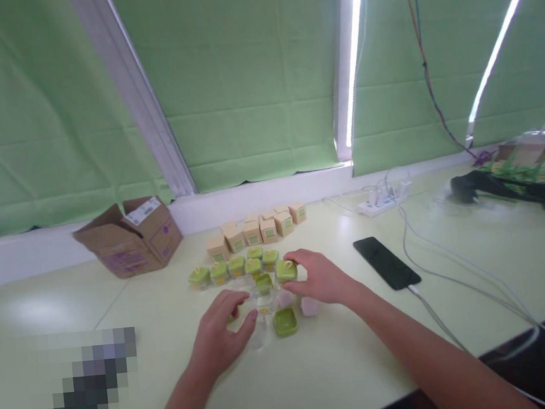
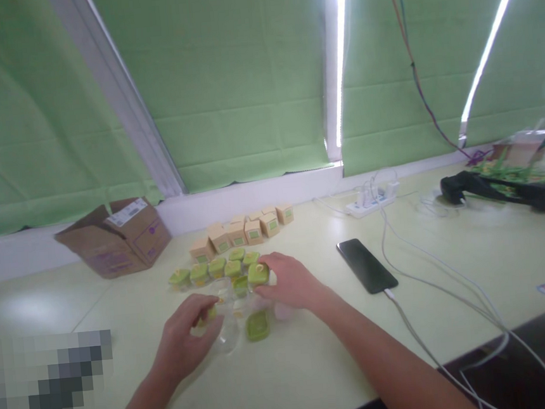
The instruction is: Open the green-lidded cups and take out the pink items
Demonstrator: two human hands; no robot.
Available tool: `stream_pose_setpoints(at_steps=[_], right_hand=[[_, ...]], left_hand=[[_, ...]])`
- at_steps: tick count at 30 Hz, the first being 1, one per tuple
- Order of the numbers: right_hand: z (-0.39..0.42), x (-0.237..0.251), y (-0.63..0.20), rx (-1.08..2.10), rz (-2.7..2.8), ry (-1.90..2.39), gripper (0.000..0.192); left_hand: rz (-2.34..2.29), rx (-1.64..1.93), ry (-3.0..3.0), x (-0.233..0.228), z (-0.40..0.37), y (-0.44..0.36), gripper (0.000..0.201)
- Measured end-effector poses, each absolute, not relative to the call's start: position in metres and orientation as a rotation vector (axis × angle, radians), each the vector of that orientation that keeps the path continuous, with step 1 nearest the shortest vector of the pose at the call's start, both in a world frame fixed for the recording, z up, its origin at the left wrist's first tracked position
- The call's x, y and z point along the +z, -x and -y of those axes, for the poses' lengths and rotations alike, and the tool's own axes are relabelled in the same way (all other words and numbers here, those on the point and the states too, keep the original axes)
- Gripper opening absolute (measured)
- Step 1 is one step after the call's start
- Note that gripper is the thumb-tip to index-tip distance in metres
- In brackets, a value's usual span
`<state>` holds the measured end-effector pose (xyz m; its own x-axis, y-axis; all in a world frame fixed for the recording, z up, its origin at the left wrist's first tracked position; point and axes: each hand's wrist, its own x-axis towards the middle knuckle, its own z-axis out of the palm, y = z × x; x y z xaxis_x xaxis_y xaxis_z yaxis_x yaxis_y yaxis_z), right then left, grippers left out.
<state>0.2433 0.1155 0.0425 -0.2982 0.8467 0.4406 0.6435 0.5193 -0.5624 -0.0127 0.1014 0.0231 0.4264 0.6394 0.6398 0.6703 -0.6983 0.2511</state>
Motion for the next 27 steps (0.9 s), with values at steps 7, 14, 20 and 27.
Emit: stream_pose_setpoints(at_steps=[7,14,20,27], right_hand=[[-0.077,0.048,-0.231,0.334,2.165,1.028,0.050],[-0.071,0.038,-0.223,0.349,2.177,0.990,0.046],[-0.071,0.033,-0.223,0.320,2.198,0.938,0.033],[-0.073,0.029,-0.225,0.254,2.142,0.698,0.029]], left_hand=[[1.104,-1.133,2.721,0.029,-0.085,0.001,0.049],[0.993,-1.141,2.850,0.027,-0.082,-0.004,0.053],[1.008,-1.162,2.871,0.030,-0.081,-0.005,0.052],[1.002,-1.216,2.881,0.029,-0.079,-0.006,0.050]])
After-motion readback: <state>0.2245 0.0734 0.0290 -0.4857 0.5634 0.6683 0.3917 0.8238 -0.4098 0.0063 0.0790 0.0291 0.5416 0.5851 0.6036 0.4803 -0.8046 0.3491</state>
